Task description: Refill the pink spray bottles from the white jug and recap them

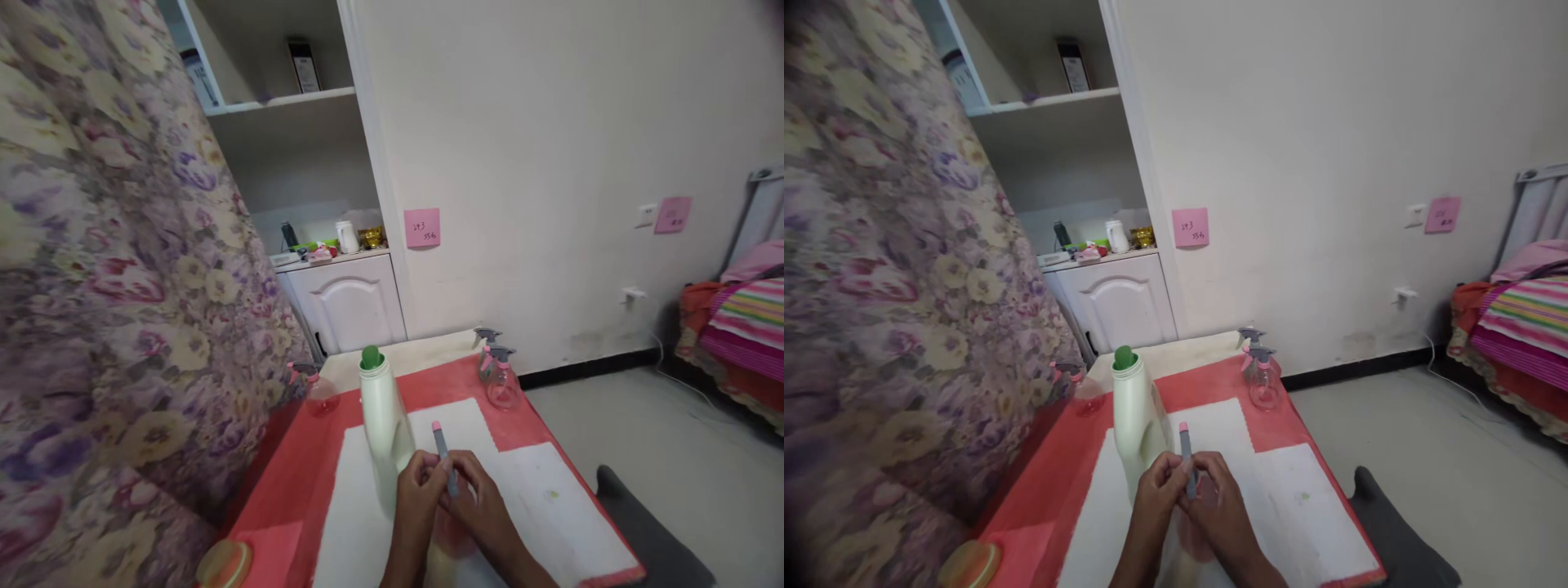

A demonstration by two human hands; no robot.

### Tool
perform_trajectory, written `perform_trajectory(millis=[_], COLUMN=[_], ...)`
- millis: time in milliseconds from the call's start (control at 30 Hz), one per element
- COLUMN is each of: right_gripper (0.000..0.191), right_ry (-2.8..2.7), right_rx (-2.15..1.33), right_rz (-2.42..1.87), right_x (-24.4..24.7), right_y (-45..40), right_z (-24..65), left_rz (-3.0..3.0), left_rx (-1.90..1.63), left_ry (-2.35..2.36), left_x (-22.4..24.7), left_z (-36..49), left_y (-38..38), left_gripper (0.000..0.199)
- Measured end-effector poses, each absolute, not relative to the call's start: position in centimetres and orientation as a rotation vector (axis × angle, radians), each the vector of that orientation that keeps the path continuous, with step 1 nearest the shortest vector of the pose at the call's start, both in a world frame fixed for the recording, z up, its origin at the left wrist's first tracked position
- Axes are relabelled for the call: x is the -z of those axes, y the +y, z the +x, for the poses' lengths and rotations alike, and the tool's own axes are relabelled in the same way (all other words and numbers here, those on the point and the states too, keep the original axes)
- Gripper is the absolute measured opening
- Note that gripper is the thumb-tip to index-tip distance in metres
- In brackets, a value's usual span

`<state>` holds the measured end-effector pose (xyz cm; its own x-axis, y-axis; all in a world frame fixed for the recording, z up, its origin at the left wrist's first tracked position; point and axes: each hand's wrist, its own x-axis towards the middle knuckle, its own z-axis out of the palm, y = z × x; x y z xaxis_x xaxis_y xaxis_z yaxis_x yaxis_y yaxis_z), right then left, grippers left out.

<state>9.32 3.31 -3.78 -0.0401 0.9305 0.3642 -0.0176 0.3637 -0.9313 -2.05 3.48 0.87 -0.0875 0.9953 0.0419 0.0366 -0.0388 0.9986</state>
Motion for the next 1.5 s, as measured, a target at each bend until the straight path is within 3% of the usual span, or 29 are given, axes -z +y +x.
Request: perform_trajectory(millis=[167,667,1500], right_gripper=[0.014,0.023,0.019], right_ry=[-1.327,-1.361,-1.300], right_rx=[-0.951,-0.998,-0.953], right_rz=[-0.923,-0.851,-0.876], right_x=[3.84,3.35,3.90], right_y=[3.47,3.33,3.35], right_z=[9.16,9.32,9.30], left_rz=[1.231,1.282,1.285], left_rx=[-1.283,-1.203,-1.212], left_ry=[1.277,1.248,1.204], left_x=[-0.66,-0.61,-0.28], left_z=[-2.09,-2.92,-2.87], left_y=[3.50,4.04,3.94], left_gripper=[0.035,0.034,0.035])
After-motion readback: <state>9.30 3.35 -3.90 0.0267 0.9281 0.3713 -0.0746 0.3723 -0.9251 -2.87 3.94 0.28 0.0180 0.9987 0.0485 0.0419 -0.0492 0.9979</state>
